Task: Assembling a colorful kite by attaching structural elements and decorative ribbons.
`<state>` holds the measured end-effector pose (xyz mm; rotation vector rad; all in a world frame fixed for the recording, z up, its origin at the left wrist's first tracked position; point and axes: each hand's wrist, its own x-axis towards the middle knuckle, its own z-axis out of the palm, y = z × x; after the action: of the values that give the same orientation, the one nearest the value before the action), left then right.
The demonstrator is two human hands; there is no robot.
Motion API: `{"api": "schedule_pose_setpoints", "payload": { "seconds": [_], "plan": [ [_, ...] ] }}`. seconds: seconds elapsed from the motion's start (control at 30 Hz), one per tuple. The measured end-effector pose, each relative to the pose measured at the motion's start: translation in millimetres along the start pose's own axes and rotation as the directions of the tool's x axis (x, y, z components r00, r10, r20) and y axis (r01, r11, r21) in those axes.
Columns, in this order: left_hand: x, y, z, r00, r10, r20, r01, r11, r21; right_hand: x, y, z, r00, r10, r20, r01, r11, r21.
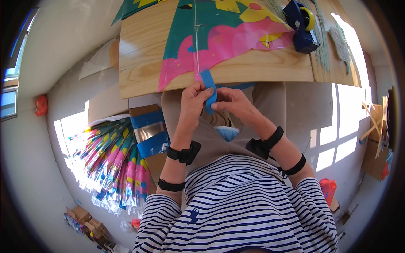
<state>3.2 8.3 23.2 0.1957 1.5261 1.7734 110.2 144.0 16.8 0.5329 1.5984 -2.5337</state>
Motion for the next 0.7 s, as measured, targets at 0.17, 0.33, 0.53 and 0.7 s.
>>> {"api": "schedule_pose_setpoints", "payload": {
  "seconds": [0.17, 0.33, 0.53, 0.7],
  "plan": [
    [10, -11, -8, 0.996, 0.045, -0.078, -0.038, 0.995, 0.092, 7, 12, 4, 0.995, 0.058, -0.076, -0.054, 0.997, 0.054],
    [12, -14, -8, 0.926, 0.331, -0.182, -0.146, 0.757, 0.637, 23, 22, 7, 0.967, 0.161, -0.199, -0.151, 0.986, 0.066],
    [0, -12, -2, 0.766, 0.611, 0.201, -0.356, 0.143, 0.924, 38, 45, -2, 0.954, 0.182, -0.237, -0.153, 0.979, 0.137],
    [7, -26, 2, 0.742, 0.604, 0.293, -0.386, 0.027, 0.922, 42, 47, -2, 0.947, 0.185, -0.263, -0.16, 0.981, 0.113]
  ]
}}
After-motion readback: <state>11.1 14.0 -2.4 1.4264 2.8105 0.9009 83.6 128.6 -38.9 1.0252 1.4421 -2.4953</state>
